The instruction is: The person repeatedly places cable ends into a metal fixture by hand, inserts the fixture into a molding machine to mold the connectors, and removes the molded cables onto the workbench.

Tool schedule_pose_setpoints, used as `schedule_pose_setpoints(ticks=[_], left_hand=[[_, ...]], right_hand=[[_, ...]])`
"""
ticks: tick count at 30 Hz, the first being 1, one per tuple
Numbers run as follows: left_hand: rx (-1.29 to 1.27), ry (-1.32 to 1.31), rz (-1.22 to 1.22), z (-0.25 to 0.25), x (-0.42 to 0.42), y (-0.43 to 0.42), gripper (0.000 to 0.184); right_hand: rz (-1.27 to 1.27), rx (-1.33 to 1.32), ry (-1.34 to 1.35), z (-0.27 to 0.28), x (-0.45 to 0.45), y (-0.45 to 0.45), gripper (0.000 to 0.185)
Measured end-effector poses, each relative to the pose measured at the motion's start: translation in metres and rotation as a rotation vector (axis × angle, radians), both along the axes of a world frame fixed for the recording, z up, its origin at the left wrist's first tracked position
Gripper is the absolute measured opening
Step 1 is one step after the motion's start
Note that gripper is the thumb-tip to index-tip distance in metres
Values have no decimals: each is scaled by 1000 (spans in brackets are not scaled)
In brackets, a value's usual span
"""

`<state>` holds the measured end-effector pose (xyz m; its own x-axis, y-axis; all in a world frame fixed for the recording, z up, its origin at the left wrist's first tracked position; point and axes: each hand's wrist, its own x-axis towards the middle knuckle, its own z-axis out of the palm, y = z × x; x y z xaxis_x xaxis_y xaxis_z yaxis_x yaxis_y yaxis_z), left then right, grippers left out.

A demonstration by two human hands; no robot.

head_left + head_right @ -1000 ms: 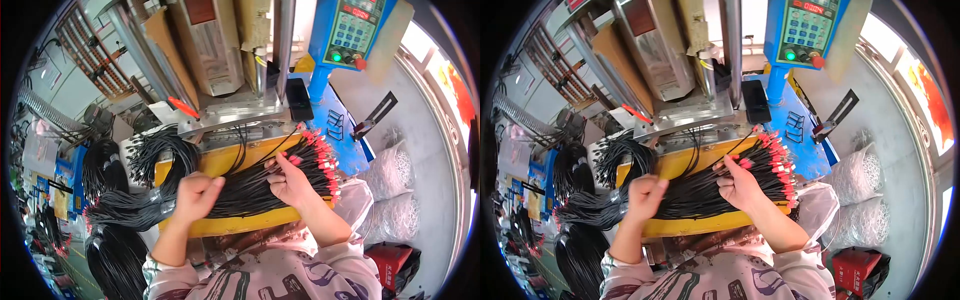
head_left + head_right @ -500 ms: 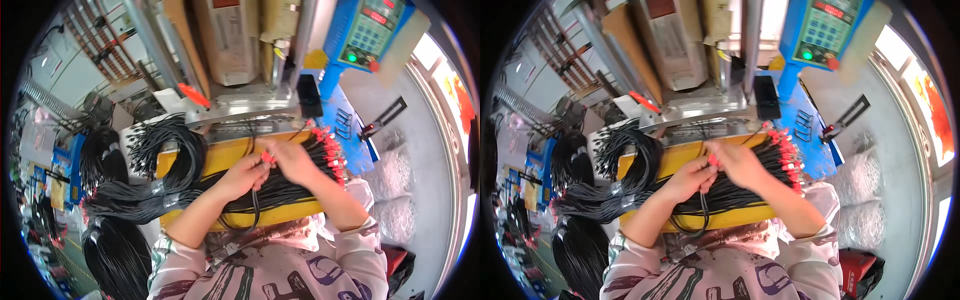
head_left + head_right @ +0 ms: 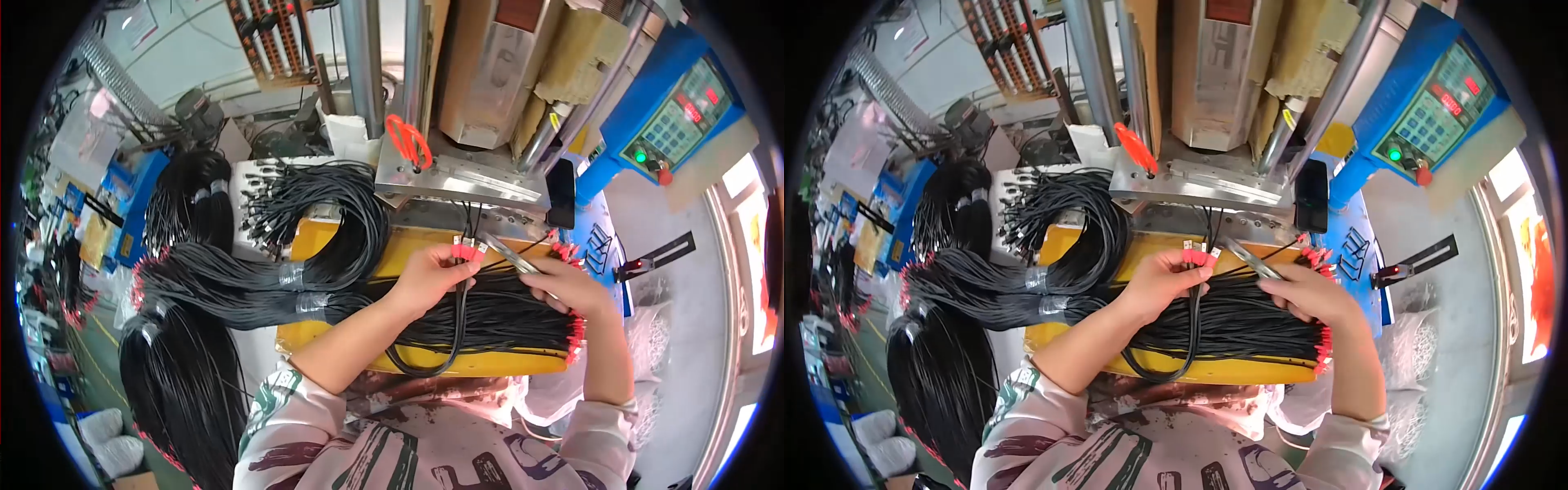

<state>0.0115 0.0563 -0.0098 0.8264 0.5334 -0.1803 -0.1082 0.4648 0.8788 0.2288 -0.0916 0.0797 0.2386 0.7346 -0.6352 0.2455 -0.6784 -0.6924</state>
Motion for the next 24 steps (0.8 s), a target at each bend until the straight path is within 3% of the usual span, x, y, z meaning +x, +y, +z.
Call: schedule_pose_setpoints(ticks=[1,4,8,11,14,18,24], left_hand=[[31,-10,-26,-1,0,-2,24],[120,-35,-24,14,1,-12,23],[102,-30,-70,16,0,-22,21],[88,-19,-86,14,2,-16,21],[84,7,-79,5,1,-17,21],[118,1,-57,4,4,-17,21],[77,10,-17,7,4,-18,21]], right_hand=[[12,-10,-7,-3,6,-8,33],[-191,358,423,-22,26,-26,33],[-318,628,487,-43,-25,17,34],[-414,682,327,-58,-41,39,37],[-258,779,-19,-64,-51,39,40],[-124,888,-245,-73,-51,37,42],[-244,829,68,-85,-54,33,41]])
